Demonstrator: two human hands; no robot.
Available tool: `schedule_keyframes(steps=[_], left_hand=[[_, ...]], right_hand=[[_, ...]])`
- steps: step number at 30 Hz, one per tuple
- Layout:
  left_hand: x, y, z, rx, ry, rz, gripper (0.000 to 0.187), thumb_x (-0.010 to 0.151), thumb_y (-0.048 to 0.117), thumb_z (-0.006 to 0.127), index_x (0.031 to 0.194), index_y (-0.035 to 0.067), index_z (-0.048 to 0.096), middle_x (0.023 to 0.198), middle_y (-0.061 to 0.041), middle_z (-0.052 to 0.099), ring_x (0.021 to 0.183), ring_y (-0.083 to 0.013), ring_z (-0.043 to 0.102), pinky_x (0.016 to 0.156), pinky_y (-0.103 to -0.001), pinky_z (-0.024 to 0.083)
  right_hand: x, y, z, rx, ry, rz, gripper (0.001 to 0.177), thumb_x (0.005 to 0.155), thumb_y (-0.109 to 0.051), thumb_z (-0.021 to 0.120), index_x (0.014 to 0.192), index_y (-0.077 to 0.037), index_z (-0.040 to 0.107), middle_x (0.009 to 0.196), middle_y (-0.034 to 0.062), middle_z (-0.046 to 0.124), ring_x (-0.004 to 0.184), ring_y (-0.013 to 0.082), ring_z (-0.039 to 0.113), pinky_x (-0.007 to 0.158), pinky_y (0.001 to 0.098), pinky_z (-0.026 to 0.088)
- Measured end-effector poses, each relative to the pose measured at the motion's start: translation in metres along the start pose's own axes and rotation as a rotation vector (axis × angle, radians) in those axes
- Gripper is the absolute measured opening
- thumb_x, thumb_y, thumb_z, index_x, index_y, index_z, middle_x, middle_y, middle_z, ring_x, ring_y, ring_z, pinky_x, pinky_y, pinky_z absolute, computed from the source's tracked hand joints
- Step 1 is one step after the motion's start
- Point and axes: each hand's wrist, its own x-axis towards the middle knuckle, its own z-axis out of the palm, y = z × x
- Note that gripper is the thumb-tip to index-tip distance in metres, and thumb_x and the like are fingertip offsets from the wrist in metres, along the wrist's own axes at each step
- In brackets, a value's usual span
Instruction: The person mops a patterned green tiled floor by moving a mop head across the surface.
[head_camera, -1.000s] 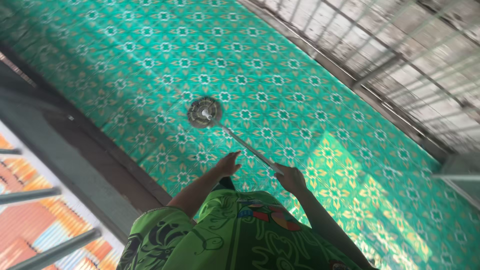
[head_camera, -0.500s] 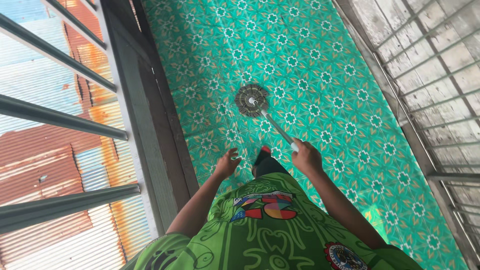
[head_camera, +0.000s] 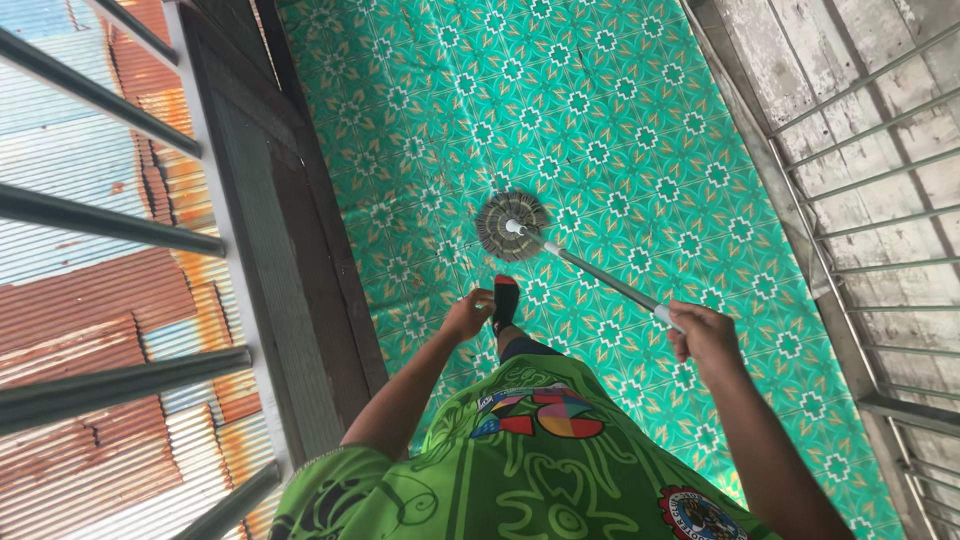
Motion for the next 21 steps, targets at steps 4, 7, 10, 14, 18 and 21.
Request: schedule_keyframes(steps=[4,7,10,14,18,21], left_hand=[[0.083,0.029,-0.032,0.113,0.0,0.035,0.043,0.097,0.03,0.068,0.134,0.01,0.062,0.124,-0.011,0.075,0.113,-0.0306,0.071,0.095,-0.041,0.055],[0.128,0.034,-0.064,0.053,0.045,0.011,0.042,0.097,0.031,0.067,0.133,0.011,0.063,0.124,-0.01,0.074,0.109,-0.0286,0.074,0.092,-0.04,0.057],[0.136,0.027,-0.089,-0.02,0.099,0.009,0.041,0.098,0.031,0.066,0.133,0.011,0.062,0.124,-0.01,0.074,0.106,-0.0281,0.075,0.09,-0.038,0.059],[0.146,0.014,-0.127,-0.094,0.144,-0.059,0.039,0.098,0.03,0.066,0.131,0.01,0.062,0.121,-0.009,0.076,0.105,-0.0263,0.077,0.091,-0.037,0.059],[0.135,-0.007,-0.169,-0.117,0.168,0.007,0.039,0.099,0.029,0.067,0.131,0.008,0.062,0.121,-0.011,0.075,0.105,-0.0259,0.077,0.09,-0.037,0.06],[0.165,-0.013,-0.22,-0.027,0.182,-0.042,0.036,0.097,0.028,0.068,0.127,0.007,0.066,0.116,-0.011,0.077,0.104,-0.0258,0.076,0.09,-0.037,0.058]], right_hand=[[0.016,-0.045,0.033,0.101,-0.007,0.014,0.031,0.098,-0.014,0.061,0.124,0.001,0.071,0.073,0.0107,0.065,0.051,0.0131,0.057,0.043,0.031,0.047],[0.056,-0.063,0.071,0.131,-0.095,-0.077,0.028,0.101,-0.015,0.06,0.12,0.002,0.07,0.072,0.0107,0.061,0.051,0.0134,0.057,0.042,0.0308,0.047],[0.106,-0.071,0.13,0.114,-0.147,-0.076,0.025,0.101,-0.016,0.06,0.122,-0.004,0.069,0.081,0.0099,0.064,0.052,0.0133,0.06,0.044,0.0314,0.05],[0.176,-0.084,0.216,-0.08,-0.214,-0.063,0.028,0.103,-0.019,0.06,0.127,-0.007,0.064,0.085,0.0109,0.063,0.05,0.0156,0.061,0.043,0.0331,0.049],[0.22,-0.088,0.271,-0.179,-0.256,-0.122,0.037,0.099,-0.02,0.062,0.134,-0.007,0.062,0.09,0.0108,0.065,0.052,0.0158,0.063,0.043,0.0332,0.049],[0.257,-0.12,0.313,-0.445,-0.143,-0.19,0.055,0.091,-0.022,0.071,0.143,-0.013,0.058,0.091,0.0134,0.074,0.055,0.0188,0.069,0.049,0.0316,0.053]])
